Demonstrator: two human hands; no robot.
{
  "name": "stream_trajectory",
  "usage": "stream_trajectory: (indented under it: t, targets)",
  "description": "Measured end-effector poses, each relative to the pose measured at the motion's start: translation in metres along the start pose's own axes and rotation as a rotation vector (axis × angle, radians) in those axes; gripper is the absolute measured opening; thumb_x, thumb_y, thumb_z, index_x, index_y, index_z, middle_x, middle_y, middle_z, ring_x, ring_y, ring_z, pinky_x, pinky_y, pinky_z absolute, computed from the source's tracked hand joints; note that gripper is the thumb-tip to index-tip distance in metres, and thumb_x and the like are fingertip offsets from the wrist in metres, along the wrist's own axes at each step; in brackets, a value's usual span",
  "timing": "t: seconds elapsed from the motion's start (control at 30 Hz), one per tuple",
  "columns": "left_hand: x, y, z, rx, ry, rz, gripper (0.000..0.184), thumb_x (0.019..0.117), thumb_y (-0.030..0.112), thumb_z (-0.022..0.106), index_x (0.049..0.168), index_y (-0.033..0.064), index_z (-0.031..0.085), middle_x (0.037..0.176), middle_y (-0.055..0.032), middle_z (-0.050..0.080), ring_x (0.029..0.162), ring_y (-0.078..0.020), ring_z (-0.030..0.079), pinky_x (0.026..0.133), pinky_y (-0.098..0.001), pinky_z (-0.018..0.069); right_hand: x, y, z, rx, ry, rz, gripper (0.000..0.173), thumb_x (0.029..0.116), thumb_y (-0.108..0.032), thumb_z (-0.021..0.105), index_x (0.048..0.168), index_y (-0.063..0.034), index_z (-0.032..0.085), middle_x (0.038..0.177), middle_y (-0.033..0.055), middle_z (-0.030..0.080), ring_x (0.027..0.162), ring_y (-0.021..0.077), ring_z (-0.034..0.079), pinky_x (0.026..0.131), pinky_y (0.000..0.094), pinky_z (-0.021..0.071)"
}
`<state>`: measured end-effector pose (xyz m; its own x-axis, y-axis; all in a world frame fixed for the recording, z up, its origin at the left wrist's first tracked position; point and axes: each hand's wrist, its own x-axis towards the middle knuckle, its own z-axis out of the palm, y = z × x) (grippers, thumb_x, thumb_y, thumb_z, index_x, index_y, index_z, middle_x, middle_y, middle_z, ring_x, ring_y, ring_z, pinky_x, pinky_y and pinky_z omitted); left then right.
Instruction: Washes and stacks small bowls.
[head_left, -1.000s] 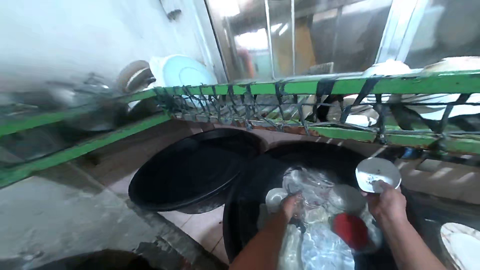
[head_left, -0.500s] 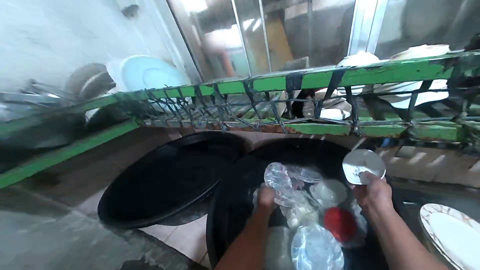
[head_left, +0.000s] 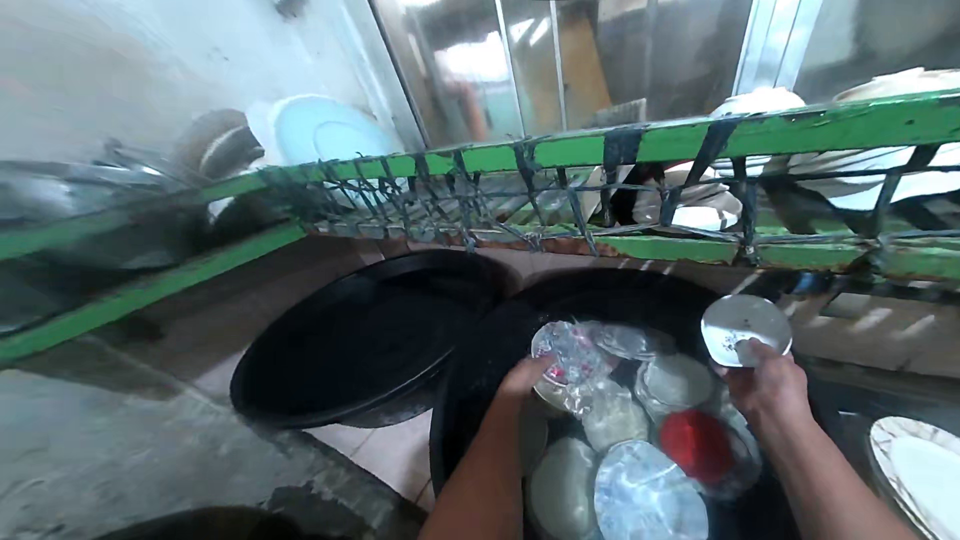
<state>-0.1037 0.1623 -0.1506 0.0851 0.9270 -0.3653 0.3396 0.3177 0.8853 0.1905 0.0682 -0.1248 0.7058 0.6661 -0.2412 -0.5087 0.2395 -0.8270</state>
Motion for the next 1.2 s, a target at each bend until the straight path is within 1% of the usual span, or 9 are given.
stream_trajectory:
  t: [0.1, 0.37, 0.47, 0.6, 0.77, 0.9, 0.97, 1.07, 1.2]
  targets:
    - [0.002, 0.003, -0.003, 0.055, 0.045, -0.004, 0.044, 0.1061, 0.032, 0.055, 0.137, 0.0000, 0.055, 0.120, -0.0213, 0.066, 0.106, -0.0299, 0.065, 0.094, -0.0483, 0.0518, 0.000, 0.001, 0.001, 0.007, -0.006, 0.017, 0.040, 0.1046, -0.016, 0.045, 0.145, -0.0143, 0.039, 0.113, 0.0127, 0.059, 0.085, 0.0225, 0.066, 0.065, 0.0418, 0.0575]
    - [-0.029, 0.037, 0.002, 0.384, 0.345, 0.320, 0.060, 0.1036, 0.033, 0.060, 0.152, 0.0002, 0.045, 0.154, -0.0238, 0.045, 0.144, -0.0390, 0.043, 0.118, -0.0564, 0.0340, -0.015, 0.003, 0.008, -0.204, -0.295, 0.227, 0.043, 0.1057, -0.016, 0.048, 0.148, -0.0166, 0.039, 0.111, 0.0122, 0.064, 0.086, 0.0207, 0.069, 0.069, 0.0379, 0.0595]
    - [-0.069, 0.048, 0.042, -0.022, 0.015, 0.366, 0.050, 0.1074, 0.025, 0.053, 0.152, 0.0042, 0.044, 0.148, -0.0188, 0.052, 0.126, -0.0285, 0.059, 0.100, -0.0459, 0.0528, -0.023, 0.005, 0.009, -0.342, -0.384, 0.277, 0.040, 0.1053, -0.019, 0.052, 0.144, -0.0147, 0.045, 0.104, 0.0118, 0.068, 0.079, 0.0187, 0.070, 0.063, 0.0338, 0.0588]
    - [-0.094, 0.046, 0.080, -0.343, -0.441, 0.240, 0.058, 0.1082, 0.020, 0.049, 0.162, 0.0131, 0.027, 0.151, -0.0194, 0.046, 0.121, -0.0316, 0.060, 0.091, -0.0491, 0.0557, -0.028, 0.009, 0.002, -0.469, -0.482, 0.290, 0.041, 0.1057, -0.026, 0.052, 0.145, -0.0141, 0.046, 0.107, 0.0144, 0.069, 0.084, 0.0251, 0.072, 0.067, 0.0424, 0.0616]
    - [-0.101, 0.034, 0.076, -0.324, -0.464, 0.241, 0.050, 0.1054, 0.008, 0.047, 0.154, 0.0163, 0.040, 0.131, -0.0134, 0.061, 0.099, -0.0234, 0.067, 0.081, -0.0414, 0.0583, -0.042, 0.012, -0.004, -0.664, -0.525, 0.250, 0.044, 0.1072, -0.036, 0.051, 0.144, -0.0129, 0.050, 0.109, 0.0155, 0.068, 0.088, 0.0257, 0.068, 0.074, 0.0454, 0.0577]
    - [-0.101, 0.029, 0.076, -0.387, -0.506, 0.275, 0.051, 0.1019, 0.004, 0.046, 0.153, 0.0049, 0.037, 0.130, -0.0177, 0.062, 0.105, -0.0270, 0.069, 0.086, -0.0448, 0.0612, -0.054, 0.004, -0.012, -0.694, -0.591, 0.252, 0.052, 0.1096, -0.041, 0.044, 0.151, -0.0089, 0.041, 0.119, 0.0212, 0.066, 0.096, 0.0297, 0.069, 0.079, 0.0473, 0.0585]
    - [-0.106, 0.025, 0.075, -0.504, -0.478, 0.285, 0.052, 0.1016, 0.004, 0.044, 0.152, 0.0010, 0.033, 0.130, -0.0195, 0.062, 0.107, -0.0300, 0.069, 0.086, -0.0484, 0.0613, -0.058, 0.003, -0.022, -0.697, -0.653, 0.146, 0.057, 0.1089, -0.039, 0.045, 0.156, -0.0088, 0.035, 0.127, 0.0221, 0.062, 0.099, 0.0290, 0.068, 0.080, 0.0461, 0.0583]
    - [-0.115, 0.019, 0.072, -0.600, -0.303, 0.337, 0.055, 0.1019, 0.003, 0.043, 0.155, 0.0025, 0.028, 0.134, -0.0217, 0.058, 0.106, -0.0320, 0.069, 0.083, -0.0497, 0.0618, -0.065, -0.008, -0.043, -0.618, -0.729, -0.048, 0.059, 0.1081, -0.032, 0.044, 0.159, -0.0041, 0.031, 0.155, 0.0233, 0.042, 0.137, 0.0315, 0.050, 0.111, 0.0480, 0.0440]
    - [-0.137, 0.036, 0.056, -0.305, -0.064, 0.490, 0.064, 0.0950, 0.000, 0.059, 0.155, 0.0023, 0.036, 0.138, -0.0221, 0.057, 0.106, -0.0271, 0.069, 0.084, -0.0413, 0.0611, -0.075, -0.022, -0.057, -0.669, -0.767, -0.013, 0.050, 0.1083, -0.026, 0.048, 0.154, -0.0065, 0.042, 0.150, 0.0215, 0.049, 0.124, 0.0342, 0.060, 0.101, 0.0519, 0.0514]
